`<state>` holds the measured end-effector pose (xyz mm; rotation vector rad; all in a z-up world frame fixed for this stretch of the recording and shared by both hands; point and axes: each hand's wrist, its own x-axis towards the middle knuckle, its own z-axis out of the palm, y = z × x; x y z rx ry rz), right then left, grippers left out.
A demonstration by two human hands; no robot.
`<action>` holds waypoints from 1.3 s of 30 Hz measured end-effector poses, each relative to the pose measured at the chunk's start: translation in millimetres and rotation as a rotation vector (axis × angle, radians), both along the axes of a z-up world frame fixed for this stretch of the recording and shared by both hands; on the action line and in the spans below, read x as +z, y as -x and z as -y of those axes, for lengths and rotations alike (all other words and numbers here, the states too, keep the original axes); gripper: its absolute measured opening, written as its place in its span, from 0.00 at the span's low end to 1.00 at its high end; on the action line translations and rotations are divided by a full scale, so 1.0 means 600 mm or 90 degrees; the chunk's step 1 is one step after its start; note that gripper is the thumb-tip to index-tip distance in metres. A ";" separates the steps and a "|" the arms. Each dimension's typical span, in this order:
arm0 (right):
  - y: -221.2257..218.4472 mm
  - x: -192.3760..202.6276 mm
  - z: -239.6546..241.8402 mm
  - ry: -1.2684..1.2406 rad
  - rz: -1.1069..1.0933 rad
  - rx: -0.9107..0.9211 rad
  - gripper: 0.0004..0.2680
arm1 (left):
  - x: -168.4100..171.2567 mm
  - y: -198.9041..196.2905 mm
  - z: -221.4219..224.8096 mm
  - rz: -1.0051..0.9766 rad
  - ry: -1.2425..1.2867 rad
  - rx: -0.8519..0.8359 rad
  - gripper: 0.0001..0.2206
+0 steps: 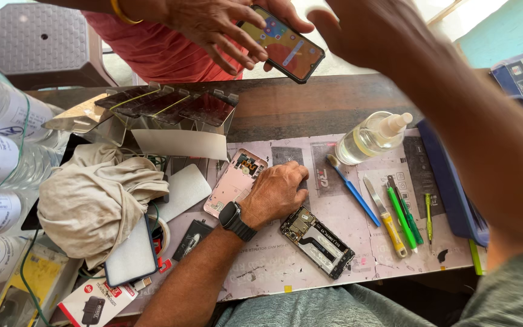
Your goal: The person repairs a disassembled smartphone by using a green screwdriver to remove screws from the motherboard area. They then pick up a black battery and place it into the phone's chassis, aligning it with the internal components.
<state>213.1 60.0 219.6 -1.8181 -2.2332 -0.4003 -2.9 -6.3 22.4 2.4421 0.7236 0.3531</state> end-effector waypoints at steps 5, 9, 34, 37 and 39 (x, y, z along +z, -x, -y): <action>0.097 -0.047 0.262 -0.078 -0.039 0.338 0.10 | -0.011 0.000 -0.005 -0.026 -0.012 -0.005 0.09; 0.148 -0.114 0.337 -0.102 -0.201 0.478 0.09 | -0.013 0.003 0.001 0.052 -0.036 0.014 0.12; 0.065 -0.081 0.327 0.015 -0.226 0.336 0.19 | -0.012 0.001 -0.013 0.036 0.022 -0.003 0.12; -0.026 0.013 0.220 0.112 -0.037 0.100 0.21 | -0.001 -0.002 -0.001 0.027 -0.008 0.011 0.12; -0.048 0.043 0.113 0.139 0.095 0.001 0.17 | 0.003 -0.001 0.001 0.011 -0.002 0.008 0.12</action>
